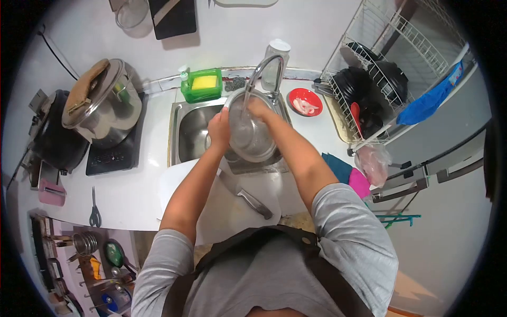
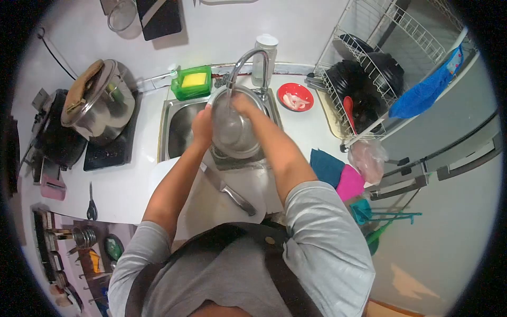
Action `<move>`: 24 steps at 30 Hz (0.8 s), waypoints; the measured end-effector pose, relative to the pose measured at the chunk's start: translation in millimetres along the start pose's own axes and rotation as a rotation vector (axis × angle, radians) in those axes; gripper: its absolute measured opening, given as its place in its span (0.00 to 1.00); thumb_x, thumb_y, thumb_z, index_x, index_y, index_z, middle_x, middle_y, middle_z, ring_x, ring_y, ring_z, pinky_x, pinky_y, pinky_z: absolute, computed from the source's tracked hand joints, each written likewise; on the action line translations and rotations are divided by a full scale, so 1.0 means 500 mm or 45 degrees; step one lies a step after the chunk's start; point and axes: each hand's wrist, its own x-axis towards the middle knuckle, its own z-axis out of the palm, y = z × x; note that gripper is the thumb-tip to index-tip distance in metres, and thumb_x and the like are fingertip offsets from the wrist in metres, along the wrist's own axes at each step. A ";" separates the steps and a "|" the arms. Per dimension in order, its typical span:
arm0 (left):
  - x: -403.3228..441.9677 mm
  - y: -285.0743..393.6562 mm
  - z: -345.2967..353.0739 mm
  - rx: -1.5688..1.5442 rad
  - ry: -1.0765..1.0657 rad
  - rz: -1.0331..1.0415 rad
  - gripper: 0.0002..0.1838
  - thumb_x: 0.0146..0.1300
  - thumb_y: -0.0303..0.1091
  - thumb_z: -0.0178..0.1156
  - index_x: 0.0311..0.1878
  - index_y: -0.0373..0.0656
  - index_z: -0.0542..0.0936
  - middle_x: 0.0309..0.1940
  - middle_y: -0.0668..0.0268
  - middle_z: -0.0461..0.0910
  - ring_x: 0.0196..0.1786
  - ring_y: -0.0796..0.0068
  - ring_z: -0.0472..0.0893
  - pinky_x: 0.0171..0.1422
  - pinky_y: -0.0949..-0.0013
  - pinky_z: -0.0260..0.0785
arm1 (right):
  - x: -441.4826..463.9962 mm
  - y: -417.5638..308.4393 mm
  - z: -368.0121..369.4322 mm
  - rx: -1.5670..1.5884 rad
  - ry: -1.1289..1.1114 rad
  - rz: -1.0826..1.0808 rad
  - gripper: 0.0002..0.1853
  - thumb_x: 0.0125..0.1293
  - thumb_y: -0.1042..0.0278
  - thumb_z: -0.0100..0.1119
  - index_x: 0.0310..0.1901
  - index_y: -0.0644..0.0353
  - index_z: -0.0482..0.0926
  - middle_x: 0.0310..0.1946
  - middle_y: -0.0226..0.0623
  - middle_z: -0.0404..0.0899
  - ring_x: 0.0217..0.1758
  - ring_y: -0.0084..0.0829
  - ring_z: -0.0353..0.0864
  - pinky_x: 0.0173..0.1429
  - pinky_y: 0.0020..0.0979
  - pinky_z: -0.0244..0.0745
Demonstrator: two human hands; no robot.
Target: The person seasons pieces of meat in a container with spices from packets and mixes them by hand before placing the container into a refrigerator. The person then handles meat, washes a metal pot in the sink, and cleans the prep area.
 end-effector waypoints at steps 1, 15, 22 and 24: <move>0.000 0.031 -0.018 0.103 0.000 0.014 0.25 0.63 0.49 0.48 0.21 0.34 0.72 0.15 0.57 0.67 0.21 0.70 0.65 0.30 0.64 0.59 | 0.005 0.013 -0.032 -0.354 0.192 -0.071 0.09 0.51 0.65 0.56 0.30 0.60 0.80 0.24 0.45 0.78 0.26 0.38 0.78 0.32 0.40 0.71; 0.039 0.105 -0.076 0.623 0.009 0.888 0.24 0.57 0.49 0.59 0.14 0.41 0.68 0.12 0.57 0.69 0.16 0.55 0.69 0.20 0.60 0.58 | -0.002 0.139 -0.046 -2.082 0.071 -0.355 0.28 0.65 0.66 0.35 0.67 0.60 0.52 0.71 0.34 0.40 0.74 0.31 0.40 0.69 0.48 0.46; 0.054 0.088 -0.137 0.704 -0.102 0.968 0.20 0.52 0.45 0.63 0.15 0.42 0.69 0.13 0.59 0.70 0.17 0.57 0.71 0.20 0.60 0.60 | -0.006 0.093 -0.039 -1.409 0.078 -0.423 0.34 0.53 0.70 0.54 0.64 0.62 0.57 0.63 0.43 0.61 0.65 0.41 0.63 0.64 0.41 0.61; 0.057 0.088 -0.163 0.714 -0.088 1.078 0.15 0.44 0.39 0.65 0.18 0.42 0.70 0.16 0.60 0.72 0.20 0.58 0.74 0.23 0.60 0.63 | -0.022 0.061 -0.042 -0.989 0.150 -0.427 0.34 0.52 0.63 0.60 0.61 0.64 0.62 0.56 0.48 0.69 0.57 0.44 0.71 0.58 0.36 0.69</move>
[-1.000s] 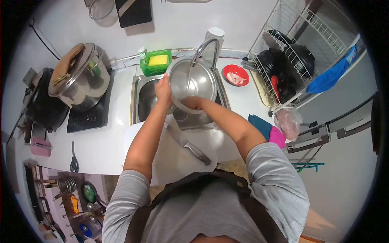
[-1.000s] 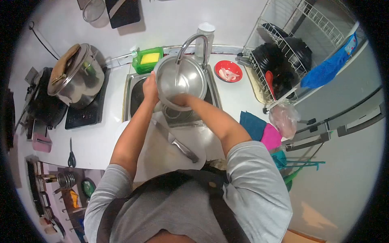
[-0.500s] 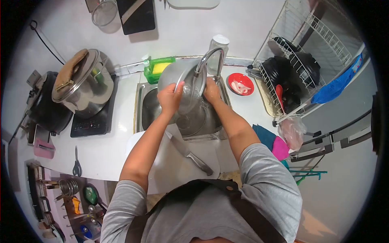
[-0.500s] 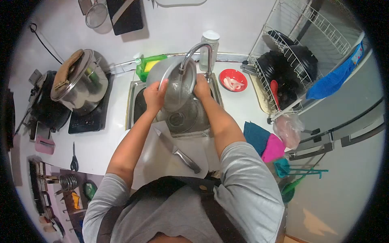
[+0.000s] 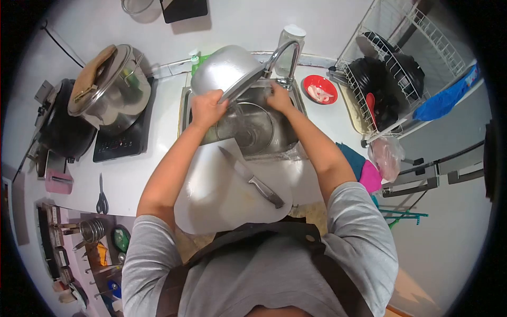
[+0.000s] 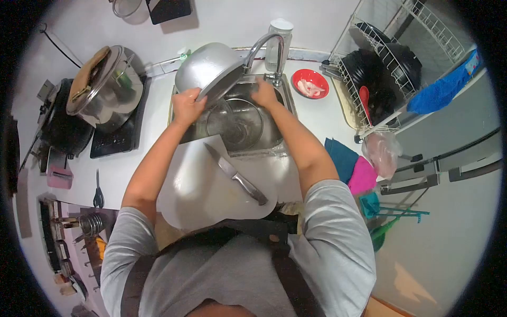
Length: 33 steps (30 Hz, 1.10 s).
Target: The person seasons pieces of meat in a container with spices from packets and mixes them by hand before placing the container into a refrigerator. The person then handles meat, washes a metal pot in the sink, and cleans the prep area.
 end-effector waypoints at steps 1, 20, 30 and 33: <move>-0.006 -0.011 -0.014 -0.011 -0.047 -0.017 0.10 0.39 0.34 0.64 0.20 0.43 0.71 0.19 0.60 0.74 0.24 0.58 0.76 0.25 0.60 0.65 | -0.007 -0.032 -0.023 0.366 0.148 0.053 0.35 0.48 0.58 0.64 0.58 0.65 0.65 0.53 0.51 0.71 0.53 0.43 0.75 0.56 0.36 0.70; -0.124 0.027 -0.098 0.236 -0.098 0.655 0.06 0.34 0.32 0.57 0.16 0.49 0.69 0.13 0.70 0.66 0.18 0.71 0.72 0.21 0.68 0.63 | -0.213 -0.162 -0.130 -0.068 0.577 -0.641 0.24 0.44 0.73 0.55 0.47 0.71 0.69 0.29 0.53 0.78 0.35 0.51 0.79 0.42 0.42 0.75; -0.167 0.022 -0.020 0.293 -0.287 0.469 0.07 0.39 0.31 0.56 0.15 0.50 0.67 0.14 0.67 0.67 0.20 0.68 0.74 0.22 0.65 0.66 | -0.248 -0.124 -0.054 -0.174 -0.026 -0.195 0.30 0.47 0.77 0.52 0.54 0.82 0.60 0.34 0.52 0.77 0.37 0.46 0.79 0.38 0.41 0.74; -0.160 0.032 -0.008 0.264 -0.212 0.625 0.08 0.38 0.31 0.55 0.14 0.50 0.66 0.14 0.68 0.66 0.19 0.70 0.72 0.20 0.64 0.65 | -0.282 -0.087 -0.015 -0.039 0.822 -0.557 0.30 0.47 0.77 0.52 0.55 0.79 0.61 0.27 0.45 0.76 0.29 0.44 0.77 0.34 0.43 0.72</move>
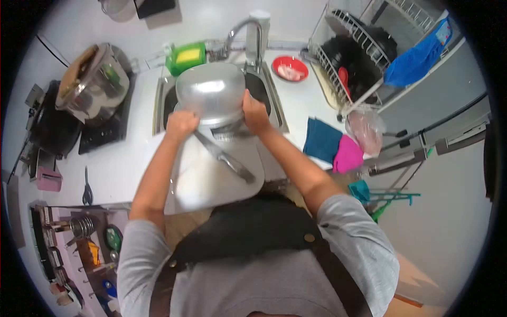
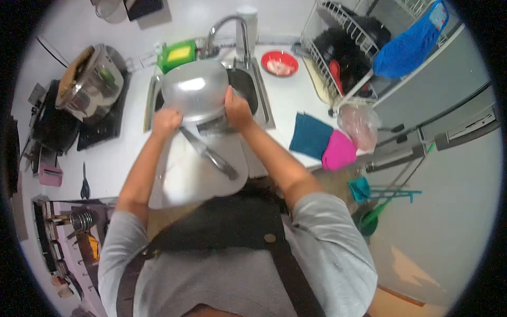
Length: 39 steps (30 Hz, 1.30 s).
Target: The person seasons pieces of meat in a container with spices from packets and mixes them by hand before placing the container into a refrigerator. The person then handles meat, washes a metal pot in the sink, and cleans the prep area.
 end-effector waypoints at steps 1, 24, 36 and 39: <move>-0.013 0.014 0.013 0.070 -0.111 -0.019 0.09 0.38 0.31 0.56 0.13 0.51 0.65 0.13 0.69 0.64 0.18 0.71 0.71 0.19 0.65 0.64 | -0.030 -0.014 -0.008 0.014 -0.042 0.043 0.30 0.47 0.77 0.52 0.55 0.79 0.61 0.27 0.45 0.76 0.29 0.44 0.77 0.34 0.43 0.72; 0.120 0.055 -0.029 -0.132 0.172 0.189 0.07 0.40 0.32 0.56 0.18 0.50 0.66 0.15 0.71 0.61 0.17 0.74 0.68 0.17 0.71 0.61 | 0.033 0.041 -0.150 0.041 -0.084 0.153 0.31 0.42 0.79 0.57 0.53 0.76 0.64 0.24 0.44 0.76 0.26 0.44 0.78 0.29 0.39 0.73; 0.123 0.061 -0.044 -0.108 0.159 0.167 0.08 0.38 0.31 0.57 0.18 0.50 0.67 0.15 0.71 0.62 0.17 0.75 0.69 0.17 0.72 0.62 | 0.041 0.033 -0.162 0.033 -0.198 0.183 0.31 0.40 0.80 0.56 0.51 0.82 0.63 0.23 0.47 0.75 0.27 0.43 0.77 0.32 0.39 0.73; 0.123 0.063 -0.043 -0.100 0.184 0.165 0.08 0.38 0.31 0.57 0.17 0.50 0.66 0.15 0.71 0.62 0.17 0.75 0.69 0.17 0.72 0.62 | 0.042 0.032 -0.163 0.027 -0.208 0.187 0.31 0.40 0.80 0.56 0.51 0.83 0.63 0.22 0.47 0.75 0.26 0.43 0.77 0.32 0.39 0.73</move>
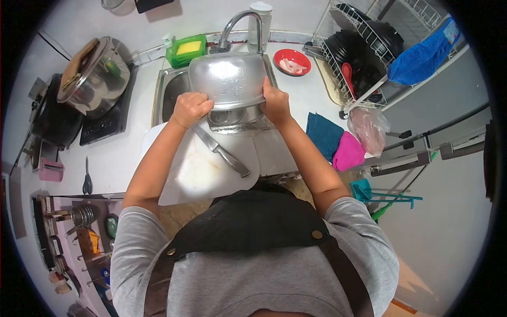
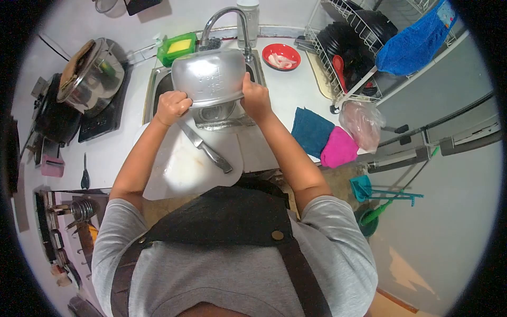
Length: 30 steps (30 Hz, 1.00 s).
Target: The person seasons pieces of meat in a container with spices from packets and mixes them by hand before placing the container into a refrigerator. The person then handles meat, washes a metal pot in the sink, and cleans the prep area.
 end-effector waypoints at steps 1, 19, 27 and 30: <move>-0.001 0.000 0.000 0.003 -0.013 -0.003 0.08 0.38 0.31 0.57 0.17 0.50 0.66 0.15 0.71 0.62 0.16 0.75 0.69 0.17 0.72 0.62 | 0.000 0.000 -0.001 0.000 0.001 -0.001 0.31 0.40 0.80 0.56 0.51 0.83 0.63 0.22 0.47 0.75 0.26 0.43 0.77 0.32 0.39 0.73; -0.005 -0.002 -0.003 -0.002 -0.003 -0.018 0.08 0.39 0.31 0.57 0.16 0.49 0.66 0.14 0.71 0.60 0.16 0.75 0.68 0.17 0.72 0.60 | 0.001 -0.004 0.002 -0.004 -0.003 0.009 0.30 0.41 0.80 0.54 0.50 0.82 0.64 0.21 0.48 0.75 0.25 0.43 0.78 0.31 0.39 0.74; -0.009 -0.009 -0.009 0.010 0.026 0.001 0.07 0.39 0.31 0.57 0.18 0.49 0.67 0.14 0.71 0.62 0.16 0.75 0.68 0.17 0.72 0.61 | 0.009 -0.007 -0.003 0.033 -0.040 -0.042 0.28 0.44 0.78 0.57 0.51 0.77 0.67 0.23 0.44 0.77 0.26 0.40 0.79 0.31 0.36 0.74; -0.024 -0.021 -0.031 0.072 -0.053 -0.032 0.07 0.39 0.32 0.57 0.19 0.50 0.67 0.15 0.71 0.62 0.17 0.75 0.69 0.18 0.72 0.61 | 0.024 0.030 -0.031 0.676 -0.397 0.176 0.24 0.47 0.75 0.61 0.49 0.70 0.73 0.25 0.42 0.78 0.27 0.35 0.79 0.32 0.30 0.74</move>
